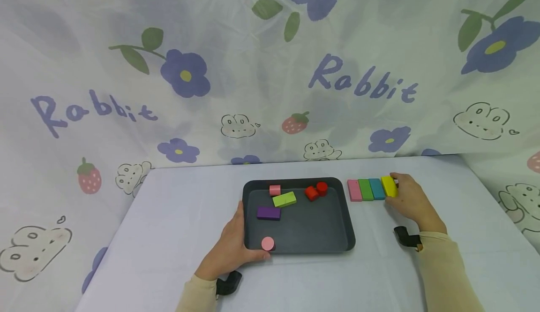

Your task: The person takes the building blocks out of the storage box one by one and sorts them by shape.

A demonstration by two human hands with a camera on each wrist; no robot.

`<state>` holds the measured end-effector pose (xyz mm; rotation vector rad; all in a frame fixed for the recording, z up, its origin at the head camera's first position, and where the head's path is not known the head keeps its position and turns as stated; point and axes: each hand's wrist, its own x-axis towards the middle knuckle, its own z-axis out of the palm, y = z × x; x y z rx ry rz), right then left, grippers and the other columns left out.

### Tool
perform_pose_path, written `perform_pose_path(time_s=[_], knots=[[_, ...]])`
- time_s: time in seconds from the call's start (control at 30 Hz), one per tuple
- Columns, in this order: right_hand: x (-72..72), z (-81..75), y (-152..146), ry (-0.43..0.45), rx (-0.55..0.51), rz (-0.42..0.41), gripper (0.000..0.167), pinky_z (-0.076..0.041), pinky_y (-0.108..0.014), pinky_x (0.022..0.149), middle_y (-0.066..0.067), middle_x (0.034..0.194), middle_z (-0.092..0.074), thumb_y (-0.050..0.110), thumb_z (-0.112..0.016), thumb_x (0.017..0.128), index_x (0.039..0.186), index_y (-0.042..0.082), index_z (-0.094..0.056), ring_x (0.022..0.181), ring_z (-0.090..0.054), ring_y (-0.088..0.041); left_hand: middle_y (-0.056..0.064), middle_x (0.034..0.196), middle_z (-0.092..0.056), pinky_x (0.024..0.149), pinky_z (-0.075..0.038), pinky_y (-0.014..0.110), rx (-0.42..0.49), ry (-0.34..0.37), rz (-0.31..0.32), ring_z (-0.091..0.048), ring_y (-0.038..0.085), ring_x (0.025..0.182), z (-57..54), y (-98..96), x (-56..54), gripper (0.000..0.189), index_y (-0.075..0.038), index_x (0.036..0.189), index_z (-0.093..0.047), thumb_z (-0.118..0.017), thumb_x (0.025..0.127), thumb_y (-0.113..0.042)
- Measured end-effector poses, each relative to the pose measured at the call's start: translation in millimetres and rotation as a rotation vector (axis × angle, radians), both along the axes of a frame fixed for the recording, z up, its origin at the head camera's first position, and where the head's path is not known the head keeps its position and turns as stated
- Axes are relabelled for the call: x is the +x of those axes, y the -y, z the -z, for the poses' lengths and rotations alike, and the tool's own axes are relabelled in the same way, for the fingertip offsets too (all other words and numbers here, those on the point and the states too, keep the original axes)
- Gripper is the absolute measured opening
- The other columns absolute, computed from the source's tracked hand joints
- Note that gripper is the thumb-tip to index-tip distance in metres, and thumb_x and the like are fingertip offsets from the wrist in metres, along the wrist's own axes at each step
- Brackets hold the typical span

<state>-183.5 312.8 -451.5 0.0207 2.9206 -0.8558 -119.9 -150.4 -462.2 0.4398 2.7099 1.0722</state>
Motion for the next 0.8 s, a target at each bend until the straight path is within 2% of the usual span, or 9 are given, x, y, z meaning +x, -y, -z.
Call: perform_pose_path(time_s=[0.47,0.8], knots=[[-0.6,1.6,1.1,0.006,0.023,-0.019,0.071,-0.035,-0.068,0.104,-0.042,0.141,-0.036,0.004,-0.065,0.085,0.145,-0.018,-0.035,0.122,-0.042,-0.054,0.016,0.168,0.000,0.118,-0.021,0.059,0.021,-0.039,0.014,-0.012,0.036,0.152,-0.8,0.2,-0.4,0.148,0.001,0.158,0.011,-0.090,0.066,-0.056],[1.0,-0.2,1.9,-0.002,0.030,-0.068,0.067,-0.035,-0.068,0.104,-0.043,0.138,-0.039,0.001,-0.067,0.083,0.141,-0.019,-0.040,0.123,-0.042,-0.055,0.015,0.168,0.000,0.118,-0.021,0.059,0.029,-0.026,0.009,-0.012,0.036,0.152,-0.2,0.2,0.1,0.148,0.000,0.158,0.012,-0.090,0.067,-0.055]])
